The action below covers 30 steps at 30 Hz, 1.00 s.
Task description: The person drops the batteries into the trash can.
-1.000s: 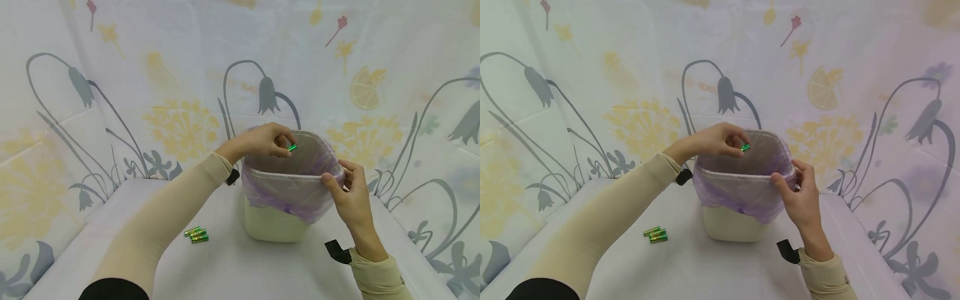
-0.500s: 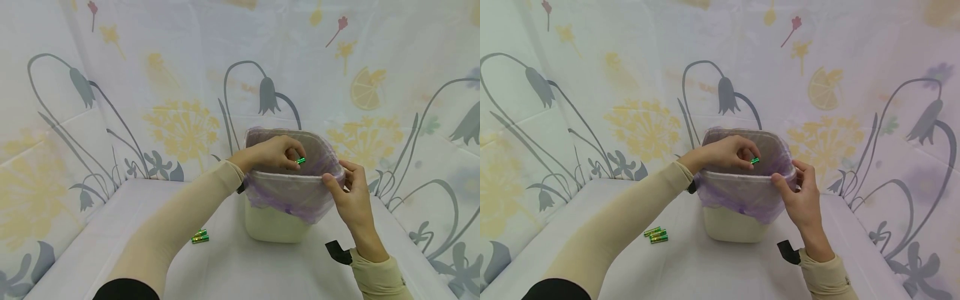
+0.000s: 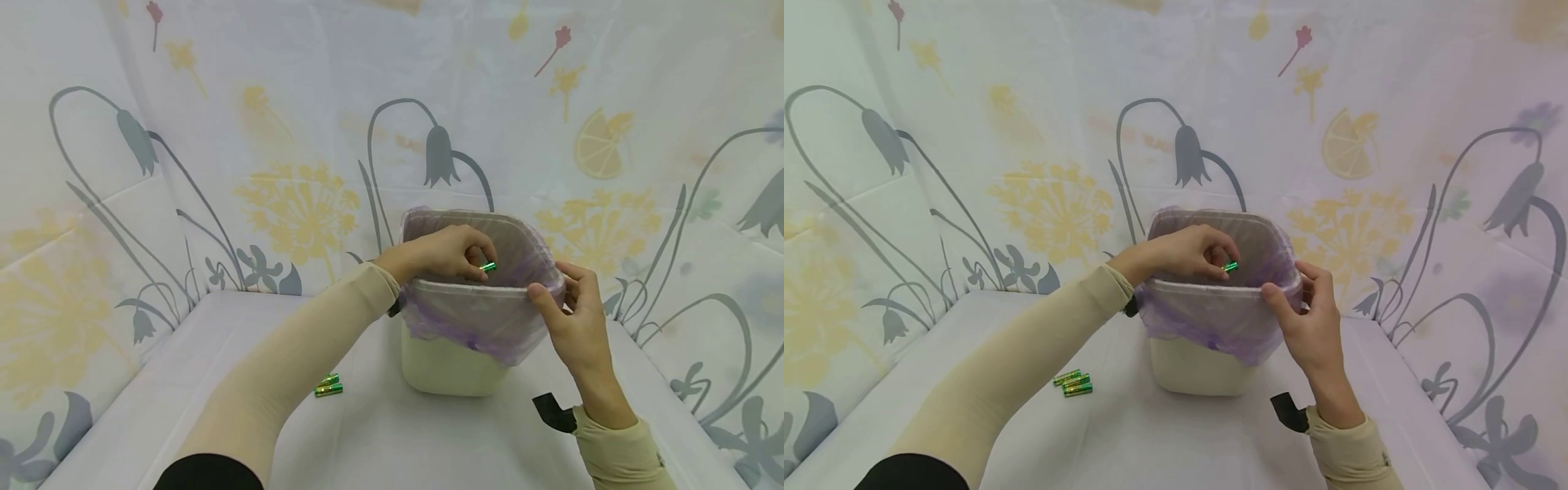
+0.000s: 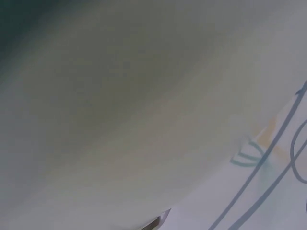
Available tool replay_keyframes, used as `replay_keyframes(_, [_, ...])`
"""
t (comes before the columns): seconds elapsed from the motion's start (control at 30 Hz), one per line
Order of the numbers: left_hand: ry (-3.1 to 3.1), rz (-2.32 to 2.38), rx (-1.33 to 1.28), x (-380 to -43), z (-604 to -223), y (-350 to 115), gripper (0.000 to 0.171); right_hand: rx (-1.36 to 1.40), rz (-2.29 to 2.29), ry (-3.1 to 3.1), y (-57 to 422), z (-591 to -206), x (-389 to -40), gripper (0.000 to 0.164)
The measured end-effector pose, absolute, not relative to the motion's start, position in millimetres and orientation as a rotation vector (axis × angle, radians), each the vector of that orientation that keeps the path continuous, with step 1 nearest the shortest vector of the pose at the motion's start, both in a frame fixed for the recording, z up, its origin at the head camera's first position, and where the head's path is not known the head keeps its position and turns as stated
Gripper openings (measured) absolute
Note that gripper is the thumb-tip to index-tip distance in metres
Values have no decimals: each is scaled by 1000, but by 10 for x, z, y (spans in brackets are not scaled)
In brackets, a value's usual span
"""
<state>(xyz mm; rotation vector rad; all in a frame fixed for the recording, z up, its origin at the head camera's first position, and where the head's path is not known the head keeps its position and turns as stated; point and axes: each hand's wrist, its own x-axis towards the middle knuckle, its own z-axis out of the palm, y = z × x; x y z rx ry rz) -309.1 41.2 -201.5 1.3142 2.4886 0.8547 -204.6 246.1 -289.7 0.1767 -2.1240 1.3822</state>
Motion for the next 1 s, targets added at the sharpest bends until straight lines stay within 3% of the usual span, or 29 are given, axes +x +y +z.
replay_keyframes(1.0, [2566,789,1289,-3123,-2047,412,27,185,1377,-2135,2461,-2905,-2050,53])
